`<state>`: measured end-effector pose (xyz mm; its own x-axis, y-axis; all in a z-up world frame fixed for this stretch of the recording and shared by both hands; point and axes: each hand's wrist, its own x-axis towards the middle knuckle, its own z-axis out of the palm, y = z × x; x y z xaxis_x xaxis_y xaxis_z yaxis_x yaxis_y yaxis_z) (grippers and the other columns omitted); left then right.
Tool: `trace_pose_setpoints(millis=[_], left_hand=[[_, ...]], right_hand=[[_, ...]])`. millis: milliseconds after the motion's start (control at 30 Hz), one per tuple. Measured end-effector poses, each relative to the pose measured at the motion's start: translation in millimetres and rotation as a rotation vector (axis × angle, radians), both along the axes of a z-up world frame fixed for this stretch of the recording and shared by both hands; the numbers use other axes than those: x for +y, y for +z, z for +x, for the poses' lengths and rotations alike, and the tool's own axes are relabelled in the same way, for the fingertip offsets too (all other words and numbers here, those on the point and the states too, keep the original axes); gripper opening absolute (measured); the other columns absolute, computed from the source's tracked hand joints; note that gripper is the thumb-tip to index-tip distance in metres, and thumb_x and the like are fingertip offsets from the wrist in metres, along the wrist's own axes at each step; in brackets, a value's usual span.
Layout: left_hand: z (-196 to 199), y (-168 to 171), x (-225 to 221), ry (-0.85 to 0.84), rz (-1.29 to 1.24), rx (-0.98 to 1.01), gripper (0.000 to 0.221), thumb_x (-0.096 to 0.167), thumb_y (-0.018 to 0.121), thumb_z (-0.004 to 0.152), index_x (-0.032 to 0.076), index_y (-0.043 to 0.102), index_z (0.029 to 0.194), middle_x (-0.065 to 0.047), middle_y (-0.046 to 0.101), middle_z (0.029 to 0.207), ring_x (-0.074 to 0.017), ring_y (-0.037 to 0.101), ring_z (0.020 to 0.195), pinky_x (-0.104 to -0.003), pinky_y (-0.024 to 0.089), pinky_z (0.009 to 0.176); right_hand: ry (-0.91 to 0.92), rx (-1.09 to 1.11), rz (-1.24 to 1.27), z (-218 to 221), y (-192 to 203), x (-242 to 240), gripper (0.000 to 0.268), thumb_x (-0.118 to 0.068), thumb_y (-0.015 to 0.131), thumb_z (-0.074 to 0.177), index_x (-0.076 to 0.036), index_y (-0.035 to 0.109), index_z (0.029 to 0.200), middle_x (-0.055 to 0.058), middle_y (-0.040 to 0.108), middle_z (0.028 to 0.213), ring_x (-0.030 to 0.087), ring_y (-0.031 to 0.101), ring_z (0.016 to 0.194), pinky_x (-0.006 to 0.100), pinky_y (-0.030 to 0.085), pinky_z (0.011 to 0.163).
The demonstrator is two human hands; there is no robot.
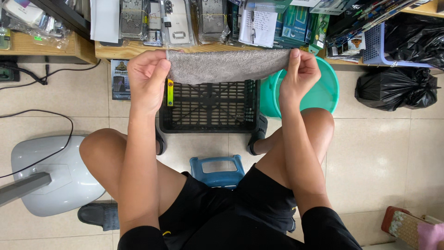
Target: The person removes a phone accessory box from a basket, washes and wrings out a cloth in a bucket of water, and then wipes the surface of a yellow box with the damp cloth before opening the yellow box.
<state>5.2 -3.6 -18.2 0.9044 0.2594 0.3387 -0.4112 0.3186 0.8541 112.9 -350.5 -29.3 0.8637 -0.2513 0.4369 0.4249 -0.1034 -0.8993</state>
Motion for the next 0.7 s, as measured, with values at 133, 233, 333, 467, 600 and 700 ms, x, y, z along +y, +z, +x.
trace_pose_setpoints(millis=[133, 233, 333, 467, 600, 700], left_hand=[[-1.8, 2.2, -14.4, 0.163, 0.046, 0.056, 0.011, 0.016, 0.073, 0.104, 0.007, 0.072, 0.111, -0.002, 0.071, 0.093, -0.0097, 0.062, 0.087, -0.027, 0.049, 0.086], [1.1, 6.9, -34.6, 0.321, 0.012, 0.115, 0.019, 0.024, 0.075, 0.103, 0.009, 0.071, 0.115, 0.003, 0.069, 0.100, -0.0059, 0.059, 0.093, -0.022, 0.047, 0.087], [5.5, 3.2, -51.7, 0.436, -0.030, 0.126, 0.021, 0.022, 0.072, 0.105, 0.007, 0.069, 0.119, 0.000, 0.071, 0.107, -0.0065, 0.063, 0.101, -0.021, 0.050, 0.096], [2.9, 4.9, -61.3, 0.397, -0.062, 0.122, 0.044, 0.017, 0.066, 0.116, 0.019, 0.046, 0.155, 0.002, 0.056, 0.088, -0.0085, 0.045, 0.086, -0.026, 0.037, 0.094], [11.9, 5.5, -62.0, 0.430, 0.000, 0.050, 0.038, 0.017, 0.064, 0.116, 0.014, 0.052, 0.152, 0.006, 0.032, 0.081, -0.0082, 0.037, 0.082, -0.024, 0.036, 0.088], [8.8, 14.3, -60.6, 0.464, 0.066, 0.119, 0.033, 0.023, 0.063, 0.113, 0.006, 0.063, 0.142, 0.006, 0.053, 0.084, -0.0035, 0.042, 0.078, -0.021, 0.038, 0.077]], right_hand=[[-0.085, -0.101, -0.087, -5.5, 12.2, 6.2, 0.025, -0.024, 0.067, 0.109, -0.005, 0.065, 0.093, 0.002, 0.059, 0.075, 0.007, 0.047, 0.072, 0.026, 0.040, 0.065], [-0.145, -0.133, -0.137, -10.4, 22.5, 14.1, 0.032, -0.034, 0.060, 0.110, -0.008, 0.060, 0.092, 0.000, 0.056, 0.083, 0.011, 0.050, 0.080, 0.030, 0.041, 0.074], [-0.181, -0.118, -0.122, -11.7, 23.6, 20.6, 0.033, -0.036, 0.055, 0.110, -0.010, 0.056, 0.090, -0.002, 0.052, 0.084, 0.012, 0.046, 0.082, 0.030, 0.040, 0.077], [-0.216, -0.114, -0.103, -4.9, 13.7, 28.8, 0.029, -0.032, 0.052, 0.111, -0.010, 0.055, 0.092, -0.002, 0.049, 0.085, 0.011, 0.043, 0.082, 0.031, 0.040, 0.076], [-0.248, -0.043, -0.059, 8.2, 6.9, 44.4, 0.034, -0.038, 0.052, 0.109, -0.012, 0.053, 0.087, -0.004, 0.041, 0.080, 0.010, 0.038, 0.079, 0.030, 0.036, 0.072], [-0.249, -0.060, -0.042, 11.2, 3.8, 53.5, 0.034, -0.037, 0.050, 0.110, -0.012, 0.051, 0.086, -0.004, 0.040, 0.082, 0.011, 0.037, 0.079, 0.031, 0.037, 0.073]])
